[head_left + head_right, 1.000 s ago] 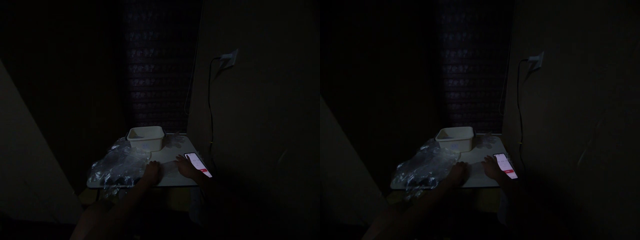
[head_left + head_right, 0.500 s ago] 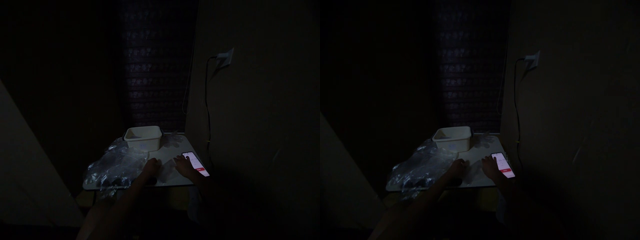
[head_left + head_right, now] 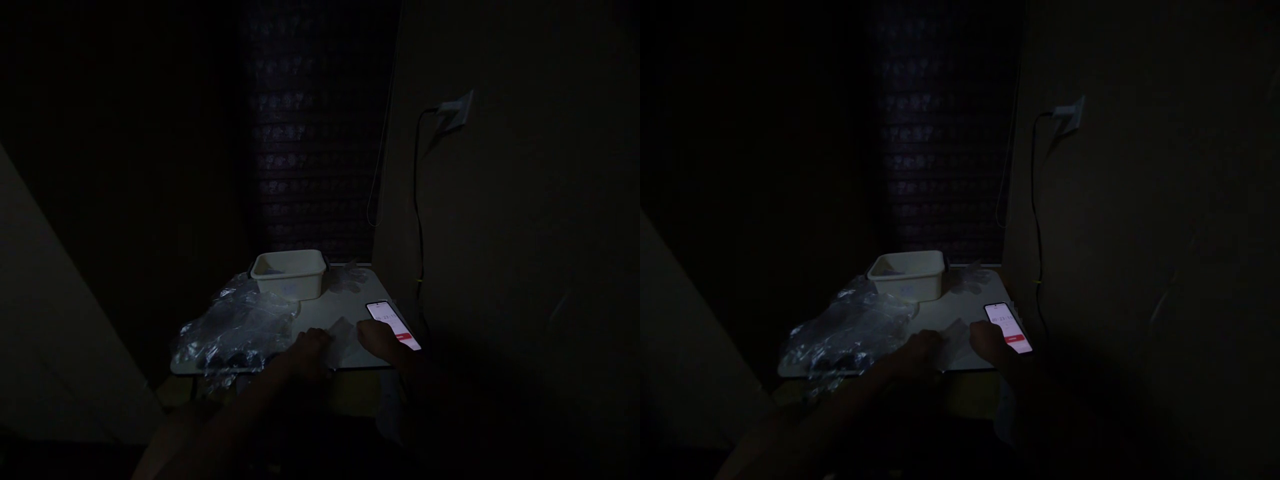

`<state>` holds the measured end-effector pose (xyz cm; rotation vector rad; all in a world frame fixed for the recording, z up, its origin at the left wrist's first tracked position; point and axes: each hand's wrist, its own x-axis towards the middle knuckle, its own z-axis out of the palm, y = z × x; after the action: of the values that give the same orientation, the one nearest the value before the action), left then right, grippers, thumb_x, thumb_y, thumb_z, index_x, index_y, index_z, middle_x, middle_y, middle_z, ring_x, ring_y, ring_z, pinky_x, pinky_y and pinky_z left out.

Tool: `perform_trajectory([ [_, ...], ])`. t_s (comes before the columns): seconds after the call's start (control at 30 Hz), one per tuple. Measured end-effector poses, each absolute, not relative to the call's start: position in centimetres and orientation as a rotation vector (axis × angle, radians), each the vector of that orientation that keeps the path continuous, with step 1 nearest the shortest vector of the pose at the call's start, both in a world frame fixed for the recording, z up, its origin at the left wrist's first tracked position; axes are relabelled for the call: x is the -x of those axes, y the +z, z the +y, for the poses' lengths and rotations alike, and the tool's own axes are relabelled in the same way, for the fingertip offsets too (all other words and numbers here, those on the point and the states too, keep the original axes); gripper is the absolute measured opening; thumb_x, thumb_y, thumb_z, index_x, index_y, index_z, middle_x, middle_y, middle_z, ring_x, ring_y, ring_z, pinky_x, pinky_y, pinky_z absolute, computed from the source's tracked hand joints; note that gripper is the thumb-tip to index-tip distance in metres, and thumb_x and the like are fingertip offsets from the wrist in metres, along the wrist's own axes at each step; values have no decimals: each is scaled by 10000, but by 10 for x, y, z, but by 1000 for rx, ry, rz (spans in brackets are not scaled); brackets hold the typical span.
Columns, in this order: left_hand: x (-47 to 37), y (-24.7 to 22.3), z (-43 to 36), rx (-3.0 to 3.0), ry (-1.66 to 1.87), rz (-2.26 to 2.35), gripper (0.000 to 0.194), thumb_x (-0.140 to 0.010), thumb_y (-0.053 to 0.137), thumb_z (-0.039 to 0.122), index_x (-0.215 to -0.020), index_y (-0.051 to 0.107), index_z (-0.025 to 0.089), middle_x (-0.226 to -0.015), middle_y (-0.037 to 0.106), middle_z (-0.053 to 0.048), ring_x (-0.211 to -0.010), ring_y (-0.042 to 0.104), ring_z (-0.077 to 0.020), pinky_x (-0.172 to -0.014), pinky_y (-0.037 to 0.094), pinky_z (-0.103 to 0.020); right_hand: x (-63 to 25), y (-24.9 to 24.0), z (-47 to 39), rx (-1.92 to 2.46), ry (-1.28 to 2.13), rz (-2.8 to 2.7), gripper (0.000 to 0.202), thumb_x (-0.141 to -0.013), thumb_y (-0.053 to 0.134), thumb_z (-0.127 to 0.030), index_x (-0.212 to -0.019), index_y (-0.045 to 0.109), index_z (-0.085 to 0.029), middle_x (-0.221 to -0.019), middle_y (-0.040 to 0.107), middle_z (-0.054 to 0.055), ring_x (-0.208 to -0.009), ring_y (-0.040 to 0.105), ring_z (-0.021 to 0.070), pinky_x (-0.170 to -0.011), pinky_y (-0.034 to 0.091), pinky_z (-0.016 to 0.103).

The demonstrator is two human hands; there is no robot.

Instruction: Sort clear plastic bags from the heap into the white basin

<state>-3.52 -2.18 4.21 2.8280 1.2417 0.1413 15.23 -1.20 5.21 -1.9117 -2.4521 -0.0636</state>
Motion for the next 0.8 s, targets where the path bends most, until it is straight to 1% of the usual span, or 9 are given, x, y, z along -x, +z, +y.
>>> perform_trajectory([
  [0.07, 36, 44, -27, -2908, 88, 1132, 540, -523, 537, 401, -996, 395, 183, -1005, 453, -79, -916, 398, -223, -756, 294, -343, -149, 53, -13, 1909, -58, -2448, 257, -704, 293, -217, -758, 537, -155, -763, 577, 90, -691, 528, 184, -506, 346, 251],
  [0.23, 28, 45, -30, -3027, 90, 1101, 182, -659, 418, 239, -822, 493, 202, -868, 531, -28, -863, 442, -178, -827, 184, -389, -143, 59, -10, 1932, -24, -2372, 243, -688, 319, -232, -733, 547, -162, -758, 583, 91, -711, 525, 177, -533, 351, 250],
  [0.3, 25, 46, -28, -3056, 110, 1129, 144, -675, 390, 207, -738, 516, 178, -793, 551, -40, -811, 468, -173, -802, 223, -366, -144, 62, -8, 1936, 3, -2303, 233, -679, 331, -245, -710, 548, -166, -759, 583, 90, -716, 524, 178, -539, 354, 253],
  [0.37, 23, 46, -25, -3049, 116, 1221, 166, -688, 367, 204, -693, 523, 148, -737, 559, -71, -743, 492, -180, -735, 286, -342, -148, 63, -6, 1966, 107, -2184, 225, -671, 346, -263, -676, 545, -158, -748, 585, 97, -698, 529, 177, -538, 361, 255],
  [0.43, 23, 49, -23, -2996, 126, 1374, 188, -699, 350, 200, -683, 524, 131, -709, 558, -92, -686, 506, -185, -662, 323, -324, -153, 65, -5, 1993, 424, -2033, 281, -686, 324, -312, -618, 533, -137, -682, 587, 108, -600, 539, 159, -508, 371, 248],
  [0.53, 25, 58, -22, -2901, 198, 1616, 186, -710, 329, 164, -716, 512, 132, -704, 549, -81, -657, 506, -174, -615, 337, -303, -161, 66, -5, 1851, 1240, -1787, 490, -714, 185, -453, -549, 505, -120, -566, 573, 102, -449, 517, 120, -451, 380, 231],
  [0.63, 25, 66, -24, -2925, 274, 1653, 176, -724, 322, 149, -787, 486, 148, -739, 530, -61, -681, 492, -161, -612, 338, -288, -160, 64, -6, 1491, 1953, -1527, 619, -672, 100, -566, -602, 511, -109, -603, 577, 105, -529, 538, 129, -500, 399, 243],
  [0.7, 21, 67, -26, -3008, 304, 1570, 166, -733, 330, 165, -811, 475, 151, -769, 517, -61, -710, 477, -163, -614, 337, -285, -155, 59, -6, 1267, 2144, -1342, 611, -668, 109, -572, -660, 506, -109, -661, 577, 104, -624, 544, 142, -563, 402, 268],
  [0.8, 15, 63, -31, -3122, 320, 1398, 167, -747, 331, 203, -816, 474, 152, -784, 505, -64, -743, 457, -174, -620, 334, -294, -143, 51, -3, 1074, 2064, -1148, 404, -717, 222, -442, -685, 483, -137, -658, 565, 47, -662, 532, 121, -624, 389, 282],
])
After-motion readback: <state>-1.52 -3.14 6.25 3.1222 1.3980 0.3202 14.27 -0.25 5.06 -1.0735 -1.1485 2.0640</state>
